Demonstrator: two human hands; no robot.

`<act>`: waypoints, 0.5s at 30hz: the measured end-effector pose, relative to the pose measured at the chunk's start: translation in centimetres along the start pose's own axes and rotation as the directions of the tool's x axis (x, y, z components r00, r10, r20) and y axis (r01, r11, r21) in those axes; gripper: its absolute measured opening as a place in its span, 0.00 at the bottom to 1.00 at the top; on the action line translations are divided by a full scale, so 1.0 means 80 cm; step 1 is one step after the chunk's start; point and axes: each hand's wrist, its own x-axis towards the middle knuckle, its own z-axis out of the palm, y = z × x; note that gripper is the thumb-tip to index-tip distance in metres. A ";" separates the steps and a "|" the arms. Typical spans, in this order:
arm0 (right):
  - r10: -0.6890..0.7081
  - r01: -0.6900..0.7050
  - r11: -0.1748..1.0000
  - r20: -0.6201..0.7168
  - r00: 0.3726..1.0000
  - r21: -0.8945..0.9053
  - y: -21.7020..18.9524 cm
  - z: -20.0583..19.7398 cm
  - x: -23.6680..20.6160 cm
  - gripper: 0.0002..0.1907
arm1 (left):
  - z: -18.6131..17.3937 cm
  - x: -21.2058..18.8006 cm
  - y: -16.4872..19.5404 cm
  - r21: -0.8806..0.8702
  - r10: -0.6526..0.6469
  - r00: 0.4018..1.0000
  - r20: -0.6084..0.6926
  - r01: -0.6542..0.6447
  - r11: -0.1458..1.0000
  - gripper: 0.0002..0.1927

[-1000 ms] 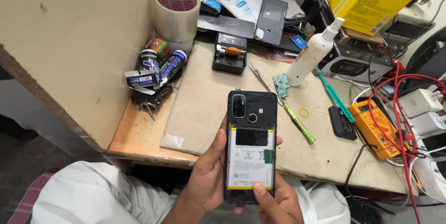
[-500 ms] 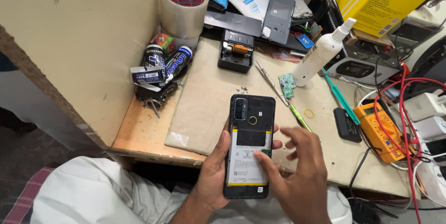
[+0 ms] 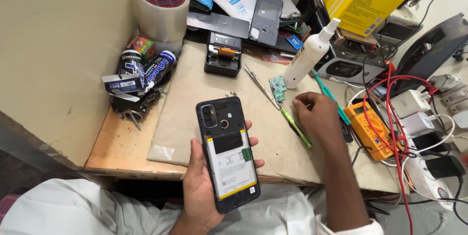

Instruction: The person repairs a disassembled smartphone on a workbench, using a green precision screwdriver to work on the camera area and internal components while holding the phone steady with the other hand. They then lift the phone, turn it over, and press the back cover into place.

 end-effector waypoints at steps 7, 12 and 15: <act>-0.167 0.170 0.982 0.043 0.985 -0.078 0.013 -0.003 -0.005 0.12 | 0.003 0.002 0.011 -0.082 0.045 0.992 -0.116 -0.055 0.995 0.35; -0.218 0.217 0.975 -0.018 0.976 -0.043 0.036 -0.003 -0.030 0.11 | 0.005 0.010 0.036 -0.070 0.131 0.980 -0.152 -0.143 0.987 0.34; -0.172 0.172 0.985 -0.062 0.983 -0.002 0.050 -0.008 -0.035 0.09 | 0.002 0.019 0.057 0.021 0.214 0.969 -0.119 -0.213 0.977 0.34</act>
